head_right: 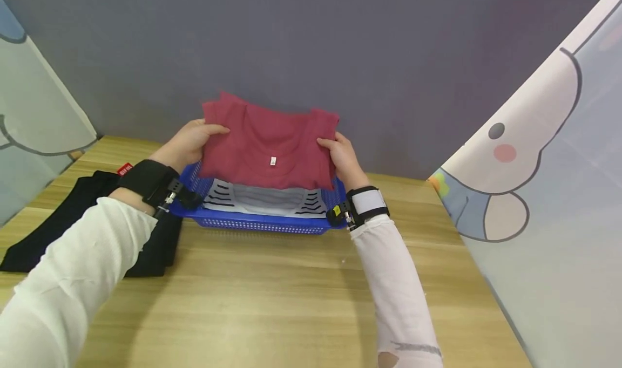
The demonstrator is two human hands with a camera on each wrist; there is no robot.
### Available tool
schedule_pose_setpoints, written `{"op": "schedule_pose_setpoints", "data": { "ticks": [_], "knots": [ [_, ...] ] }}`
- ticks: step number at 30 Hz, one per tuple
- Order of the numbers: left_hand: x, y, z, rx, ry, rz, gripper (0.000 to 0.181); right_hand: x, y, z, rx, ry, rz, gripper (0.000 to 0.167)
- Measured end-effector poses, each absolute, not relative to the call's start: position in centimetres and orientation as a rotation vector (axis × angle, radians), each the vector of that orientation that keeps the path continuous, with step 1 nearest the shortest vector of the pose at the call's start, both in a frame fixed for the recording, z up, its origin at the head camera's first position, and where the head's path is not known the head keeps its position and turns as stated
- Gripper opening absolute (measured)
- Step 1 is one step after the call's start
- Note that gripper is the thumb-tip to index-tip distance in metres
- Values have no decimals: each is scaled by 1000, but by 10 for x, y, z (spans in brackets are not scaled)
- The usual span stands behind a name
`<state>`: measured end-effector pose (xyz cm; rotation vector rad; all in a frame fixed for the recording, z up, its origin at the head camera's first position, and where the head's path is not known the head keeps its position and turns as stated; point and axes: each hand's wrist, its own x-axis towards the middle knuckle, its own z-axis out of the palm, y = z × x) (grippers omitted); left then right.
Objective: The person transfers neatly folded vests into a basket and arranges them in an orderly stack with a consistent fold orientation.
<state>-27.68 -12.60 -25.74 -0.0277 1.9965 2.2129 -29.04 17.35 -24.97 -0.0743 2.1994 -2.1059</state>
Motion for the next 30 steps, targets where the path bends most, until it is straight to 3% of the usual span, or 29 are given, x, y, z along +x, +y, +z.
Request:
{"op": "schedule_pose_setpoints", "data": {
  "ticks": [6, 30],
  "knots": [
    [-281, -124, -265, -47, 2052, 2166, 42, -298, 171, -259, -42, 2186, -2119, 44],
    [-285, -111, -281, -46, 2120, 2068, 38, -303, 186, -278, 62, 2092, -2101, 45]
  ]
}}
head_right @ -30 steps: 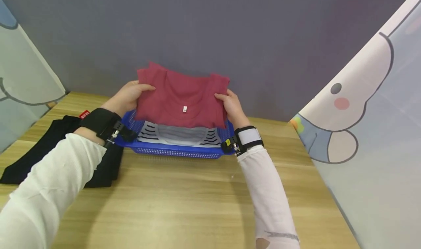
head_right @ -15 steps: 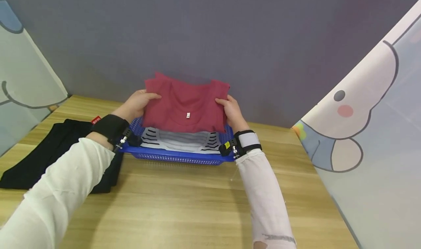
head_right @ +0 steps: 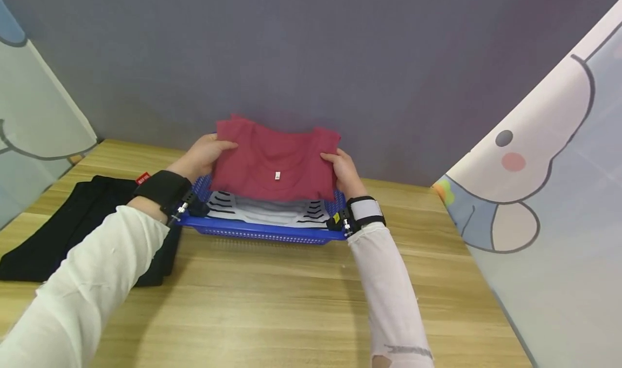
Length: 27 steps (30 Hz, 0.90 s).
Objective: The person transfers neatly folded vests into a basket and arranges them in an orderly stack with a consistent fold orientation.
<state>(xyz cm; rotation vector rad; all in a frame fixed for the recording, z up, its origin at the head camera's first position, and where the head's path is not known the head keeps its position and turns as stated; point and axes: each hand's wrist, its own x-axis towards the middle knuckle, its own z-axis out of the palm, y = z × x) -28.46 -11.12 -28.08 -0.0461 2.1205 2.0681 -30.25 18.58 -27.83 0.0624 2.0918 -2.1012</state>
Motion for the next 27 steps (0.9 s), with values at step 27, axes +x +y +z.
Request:
{"op": "schedule_pose_setpoints", "data": {
  "ticks": [27],
  "knots": [
    [-281, -127, -285, -14, 2454, 1409, 47, -296, 178, -285, -23, 1902, -1581, 65]
  ]
}}
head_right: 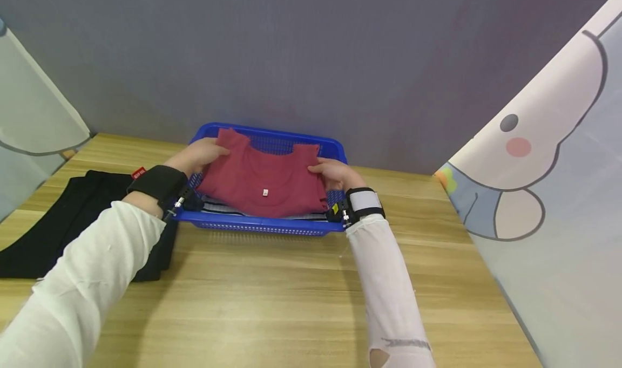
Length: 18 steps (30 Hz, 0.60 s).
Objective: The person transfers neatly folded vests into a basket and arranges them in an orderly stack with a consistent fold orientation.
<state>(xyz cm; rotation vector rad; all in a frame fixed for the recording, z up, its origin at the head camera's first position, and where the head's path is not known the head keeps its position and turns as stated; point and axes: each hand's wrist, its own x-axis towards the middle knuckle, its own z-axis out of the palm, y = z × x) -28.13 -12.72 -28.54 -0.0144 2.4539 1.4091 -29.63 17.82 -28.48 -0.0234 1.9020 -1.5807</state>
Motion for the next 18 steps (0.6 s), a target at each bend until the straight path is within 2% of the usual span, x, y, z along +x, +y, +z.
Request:
{"op": "schedule_pose_setpoints", "data": {
  "ticks": [5, 12, 18],
  "knots": [
    [-281, -128, -287, -13, 2401, 1407, 50, -298, 177, -288, -27, 1920, -1533, 68],
    [-280, -131, -288, 23, 2383, 1376, 44, -298, 175, -289, -51, 1921, -1497, 60],
    [-279, -131, -288, 23, 2308, 1394, 47, -297, 174, -289, -33, 1931, -1480, 59]
  ]
}}
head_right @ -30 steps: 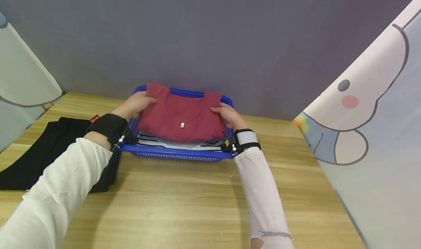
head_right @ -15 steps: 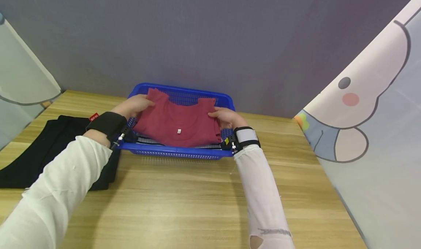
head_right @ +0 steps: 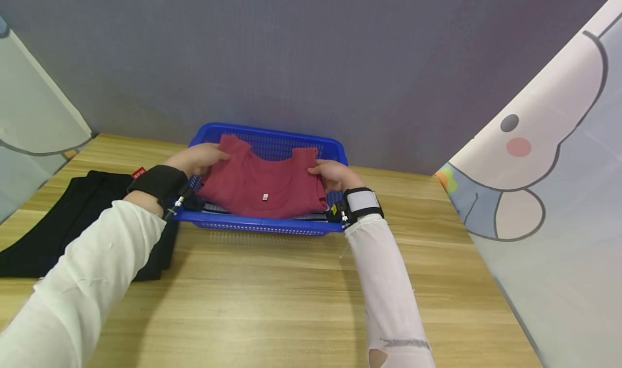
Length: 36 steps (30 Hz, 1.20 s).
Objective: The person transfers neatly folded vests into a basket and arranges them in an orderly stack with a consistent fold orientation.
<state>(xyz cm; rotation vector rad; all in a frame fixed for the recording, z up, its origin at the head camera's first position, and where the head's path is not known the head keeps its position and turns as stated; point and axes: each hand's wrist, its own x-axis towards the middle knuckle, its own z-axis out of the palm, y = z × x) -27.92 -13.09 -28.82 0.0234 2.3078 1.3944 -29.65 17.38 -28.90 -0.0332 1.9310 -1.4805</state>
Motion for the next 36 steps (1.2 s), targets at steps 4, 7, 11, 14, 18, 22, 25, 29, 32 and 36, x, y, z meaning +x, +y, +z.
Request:
{"op": "schedule_pose_setpoints", "data": {
  "ticks": [4, 7, 11, 14, 18, 22, 25, 29, 32, 36],
  "knots": [
    [-279, -131, -290, 23, 2279, 1411, 47, -297, 173, -289, -39, 1949, -1455, 57],
    [-279, -132, -291, 21, 2249, 1430, 46, -297, 172, -289, -42, 1958, -1451, 55],
    [-279, -133, -291, -1, 2250, 1423, 40, -296, 171, -289, -13, 1956, -1450, 56],
    [-279, -132, -290, -54, 2304, 1348, 34, -294, 169, -289, 12, 1960, -1425, 53],
    [-278, -131, -289, -121, 2246, 1327, 45, -294, 167, -292, 31, 1989, -1393, 42],
    [-278, -129, -289, -133, 2179, 1353, 58, -296, 167, -295, 35, 2051, -1355, 21],
    [-278, -129, -288, -126, 2224, 1307, 59, -297, 167, -297, 23, 2101, -1300, 15],
    [-277, -127, -287, -113, 2269, 1278, 59, -297, 167, -297, 14, 2118, -1250, 34],
    [-278, -125, -287, -98, 2275, 1294, 57, -296, 167, -296, 22, 2118, -1229, 48],
    [-279, -123, -287, -60, 2277, 1311, 51, -294, 166, -295, 58, 2123, -1219, 53]
  ]
}}
